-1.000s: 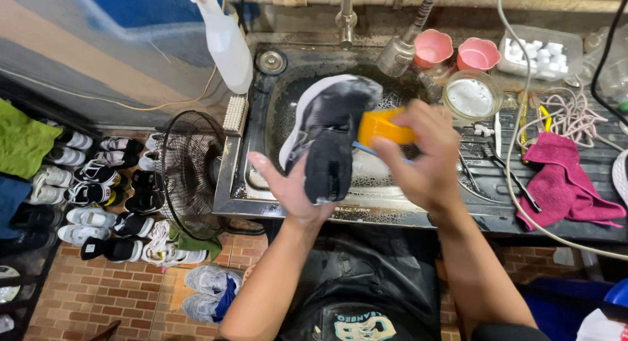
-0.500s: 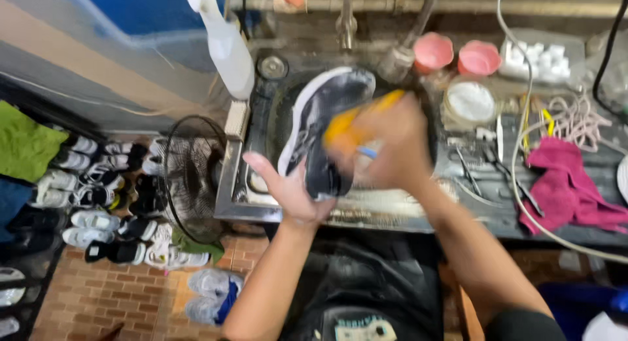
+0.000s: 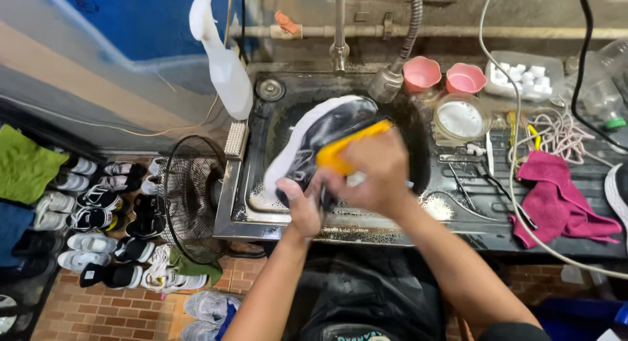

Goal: The person scrubs a black and white sneaker in a sink using a yellow brush and a blue toothbrush. They rinse the shoe under running water, wipe it with a pink cloth, and continue scrubbing the sole and upper parts.

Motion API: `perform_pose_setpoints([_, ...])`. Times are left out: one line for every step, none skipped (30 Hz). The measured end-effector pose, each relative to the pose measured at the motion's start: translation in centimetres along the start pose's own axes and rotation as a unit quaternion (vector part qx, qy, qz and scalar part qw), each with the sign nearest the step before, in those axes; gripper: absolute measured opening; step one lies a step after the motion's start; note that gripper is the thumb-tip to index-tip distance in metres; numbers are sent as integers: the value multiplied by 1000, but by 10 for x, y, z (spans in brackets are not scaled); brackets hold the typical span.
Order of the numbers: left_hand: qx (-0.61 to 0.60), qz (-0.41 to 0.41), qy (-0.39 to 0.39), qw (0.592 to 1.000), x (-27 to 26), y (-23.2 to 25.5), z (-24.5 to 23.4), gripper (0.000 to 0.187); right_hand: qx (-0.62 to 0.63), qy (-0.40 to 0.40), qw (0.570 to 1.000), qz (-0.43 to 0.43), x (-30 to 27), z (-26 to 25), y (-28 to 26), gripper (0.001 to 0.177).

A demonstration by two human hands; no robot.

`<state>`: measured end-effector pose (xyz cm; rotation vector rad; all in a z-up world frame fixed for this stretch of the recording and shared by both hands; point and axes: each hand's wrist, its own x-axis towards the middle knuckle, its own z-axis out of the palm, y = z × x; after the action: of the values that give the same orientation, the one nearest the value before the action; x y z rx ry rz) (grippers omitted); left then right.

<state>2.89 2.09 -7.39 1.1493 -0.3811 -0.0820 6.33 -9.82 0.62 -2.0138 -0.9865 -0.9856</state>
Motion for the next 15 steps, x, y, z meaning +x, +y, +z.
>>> perform_pose_setpoints([86,-9,-6,996,-2,-1,-3,80,0,38,999,33,1,-5,11,20])
perform_pose_setpoints([170,-19,-11,985,-3,-3,-6,80,1,75,995,66,2,-9,22,16])
perform_pose_setpoints([169,-19,-9,985,-6,-4,-9,80,2,73,995,66,6,-10,16,16])
perform_pose_setpoints([251,-28,-11,967,-8,-6,-12,79,-1,65,996,54,9,-11,9,17])
perform_pose_setpoints([334,-35,-15,942,-9,-7,-16,79,-4,61,997,41,13,-12,2,18])
perform_pose_setpoints([335,-35,-14,942,-20,-20,-31,79,-3,61,997,40,6,-7,-1,18])
perform_pose_setpoints([424,-12,-41,905,-28,-33,-45,59,3,55,997,55,0,-3,-4,18])
perform_pose_setpoints([508,12,-68,858,-36,-46,-60,45,9,48,996,70,-5,0,-6,20])
perform_pose_setpoints([505,7,-69,860,-33,-23,-52,45,8,44,996,75,-6,-9,10,20])
perform_pose_setpoints([486,-15,-32,873,-29,1,-44,48,-27,50,992,109,-6,-19,25,21])
perform_pose_setpoints([470,-28,11,882,-20,25,-40,53,-61,60,987,134,-3,-26,44,22])
perform_pose_setpoints([472,-26,15,881,-19,30,-37,53,-58,60,988,130,-6,-24,37,22])
perform_pose_setpoints([450,-51,-10,891,-18,37,-35,61,7,28,988,151,-9,-23,31,27])
perform_pose_setpoints([428,-76,-35,900,-17,44,-32,70,71,-4,983,170,-11,-21,24,37])
perform_pose_setpoints([426,-82,-36,900,-17,42,-32,70,73,-7,982,176,-18,-16,21,37])
